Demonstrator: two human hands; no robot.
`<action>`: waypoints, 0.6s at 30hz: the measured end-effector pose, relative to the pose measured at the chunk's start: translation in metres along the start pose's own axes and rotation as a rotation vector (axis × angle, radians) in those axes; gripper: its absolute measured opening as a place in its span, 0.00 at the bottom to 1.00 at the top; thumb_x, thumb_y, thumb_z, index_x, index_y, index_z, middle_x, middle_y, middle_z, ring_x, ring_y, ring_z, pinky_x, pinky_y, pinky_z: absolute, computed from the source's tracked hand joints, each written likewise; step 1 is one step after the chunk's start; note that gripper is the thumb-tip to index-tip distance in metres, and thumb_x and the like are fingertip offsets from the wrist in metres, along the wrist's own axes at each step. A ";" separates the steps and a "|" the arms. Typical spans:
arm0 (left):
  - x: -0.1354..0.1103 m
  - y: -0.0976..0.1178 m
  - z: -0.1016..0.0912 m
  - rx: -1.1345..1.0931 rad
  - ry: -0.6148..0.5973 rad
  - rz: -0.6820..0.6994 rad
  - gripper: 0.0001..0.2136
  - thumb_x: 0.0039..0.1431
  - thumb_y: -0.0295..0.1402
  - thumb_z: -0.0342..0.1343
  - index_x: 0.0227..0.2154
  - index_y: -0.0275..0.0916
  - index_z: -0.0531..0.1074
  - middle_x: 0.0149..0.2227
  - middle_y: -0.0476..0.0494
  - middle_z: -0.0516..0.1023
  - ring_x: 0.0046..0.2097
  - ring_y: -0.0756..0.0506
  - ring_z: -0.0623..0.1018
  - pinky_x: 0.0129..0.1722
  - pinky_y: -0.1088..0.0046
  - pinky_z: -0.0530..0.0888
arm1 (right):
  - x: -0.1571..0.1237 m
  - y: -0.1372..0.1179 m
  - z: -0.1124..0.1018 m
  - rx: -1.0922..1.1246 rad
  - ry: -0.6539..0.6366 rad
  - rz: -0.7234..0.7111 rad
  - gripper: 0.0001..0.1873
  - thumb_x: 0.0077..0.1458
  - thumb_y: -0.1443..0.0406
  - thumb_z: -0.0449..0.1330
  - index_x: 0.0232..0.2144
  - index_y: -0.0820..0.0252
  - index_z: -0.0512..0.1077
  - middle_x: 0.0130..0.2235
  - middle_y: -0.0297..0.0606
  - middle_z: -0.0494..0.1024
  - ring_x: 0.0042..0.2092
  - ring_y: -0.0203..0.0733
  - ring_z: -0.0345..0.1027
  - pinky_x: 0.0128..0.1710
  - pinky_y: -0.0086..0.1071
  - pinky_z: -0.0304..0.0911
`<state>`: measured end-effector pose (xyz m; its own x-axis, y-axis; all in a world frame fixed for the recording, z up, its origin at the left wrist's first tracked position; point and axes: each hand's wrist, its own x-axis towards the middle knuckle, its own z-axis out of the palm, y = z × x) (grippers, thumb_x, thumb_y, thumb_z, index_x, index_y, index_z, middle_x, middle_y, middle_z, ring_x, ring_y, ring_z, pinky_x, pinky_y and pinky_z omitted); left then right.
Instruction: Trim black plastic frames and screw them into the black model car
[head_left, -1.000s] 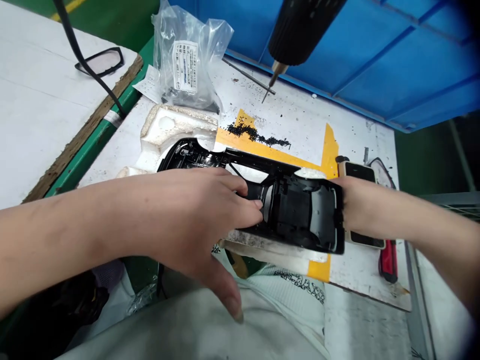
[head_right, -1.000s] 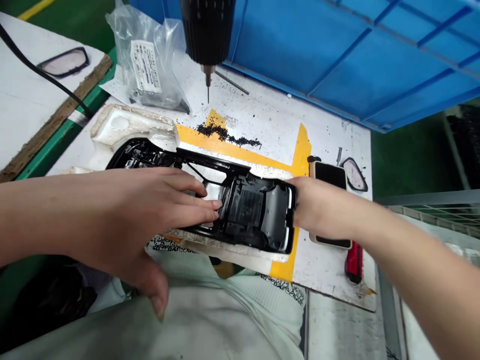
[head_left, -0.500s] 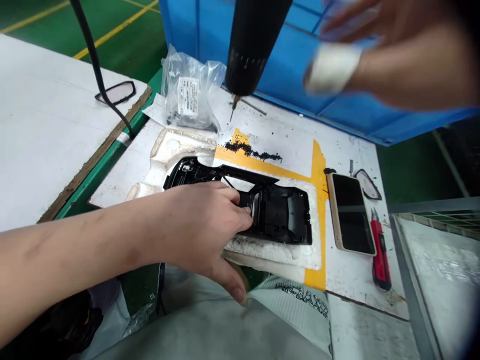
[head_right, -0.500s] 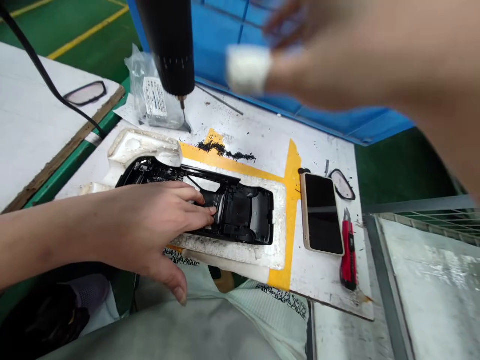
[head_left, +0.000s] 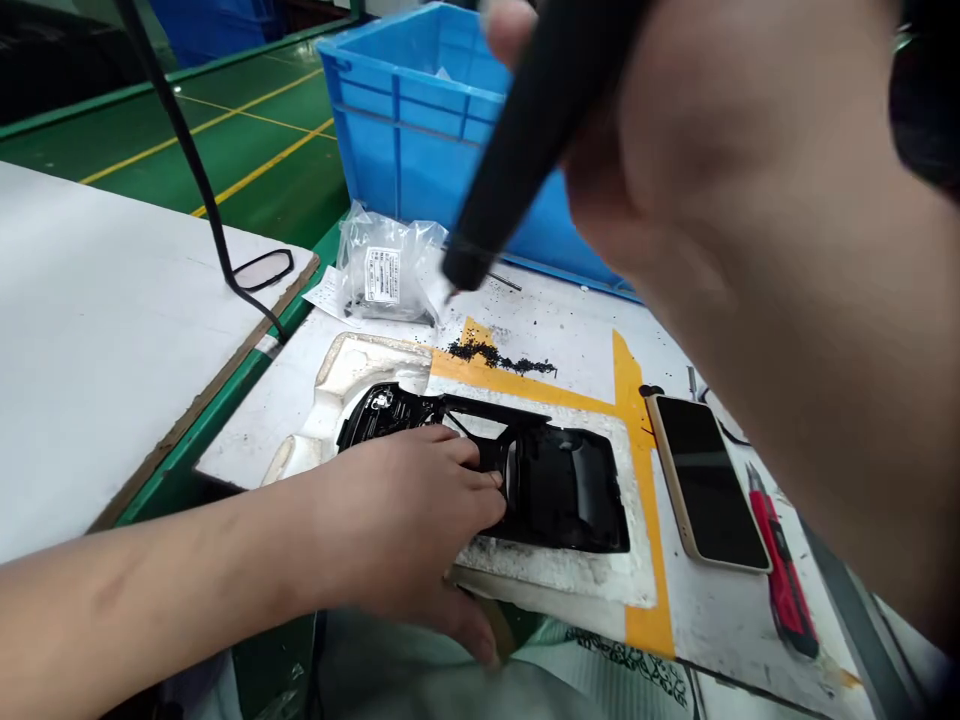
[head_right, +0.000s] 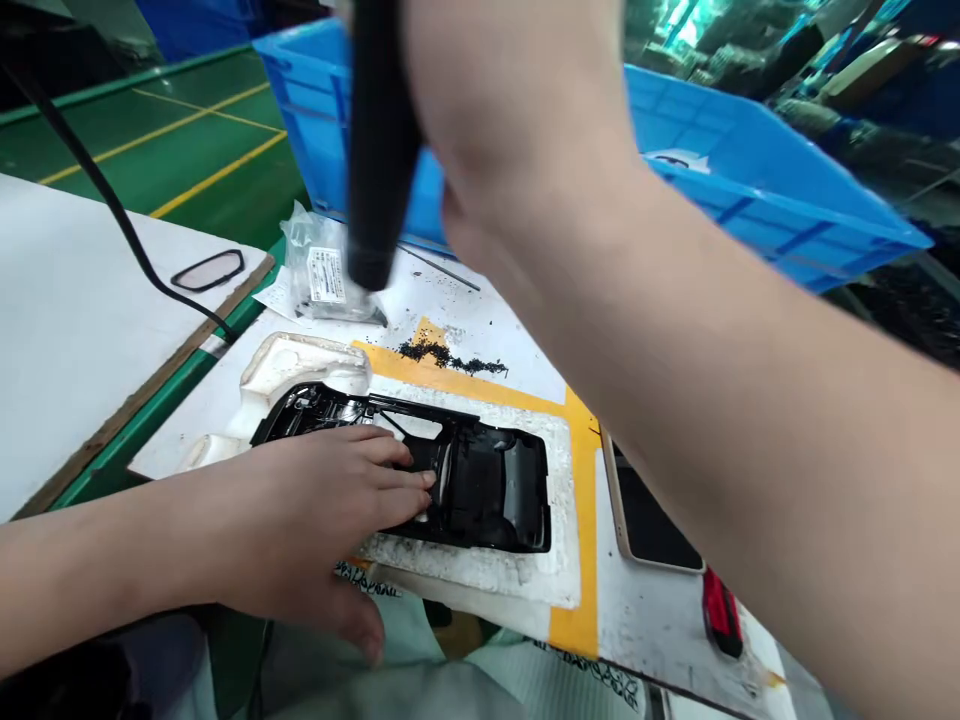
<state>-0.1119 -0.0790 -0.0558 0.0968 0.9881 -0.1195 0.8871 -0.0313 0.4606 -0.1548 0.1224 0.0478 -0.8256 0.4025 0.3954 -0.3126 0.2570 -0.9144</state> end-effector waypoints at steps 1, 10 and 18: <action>0.000 0.000 0.000 -0.018 -0.003 -0.006 0.29 0.53 0.62 0.61 0.42 0.40 0.76 0.44 0.46 0.81 0.47 0.39 0.76 0.48 0.61 0.68 | -0.008 0.006 -0.004 0.026 0.075 -0.067 0.13 0.70 0.63 0.47 0.33 0.59 0.65 0.31 0.29 0.68 0.38 0.32 0.72 0.40 0.29 0.72; 0.001 -0.002 0.000 -0.077 -0.012 -0.020 0.22 0.56 0.53 0.64 0.45 0.42 0.75 0.45 0.46 0.82 0.50 0.37 0.77 0.50 0.59 0.69 | -0.070 0.067 -0.048 0.200 -0.044 0.043 0.26 0.45 0.43 0.66 0.37 0.54 0.70 0.25 0.28 0.65 0.24 0.35 0.60 0.26 0.36 0.61; 0.002 0.000 -0.003 -0.131 -0.033 -0.058 0.20 0.58 0.53 0.63 0.46 0.45 0.75 0.49 0.49 0.81 0.52 0.39 0.77 0.54 0.58 0.69 | -0.071 0.081 -0.042 0.219 -0.036 0.019 0.23 0.50 0.44 0.63 0.35 0.53 0.68 0.24 0.28 0.65 0.23 0.36 0.60 0.24 0.36 0.58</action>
<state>-0.1128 -0.0770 -0.0528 0.0642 0.9821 -0.1771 0.8254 0.0475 0.5626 -0.1017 0.1514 -0.0513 -0.8474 0.3728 0.3781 -0.3881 0.0511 -0.9202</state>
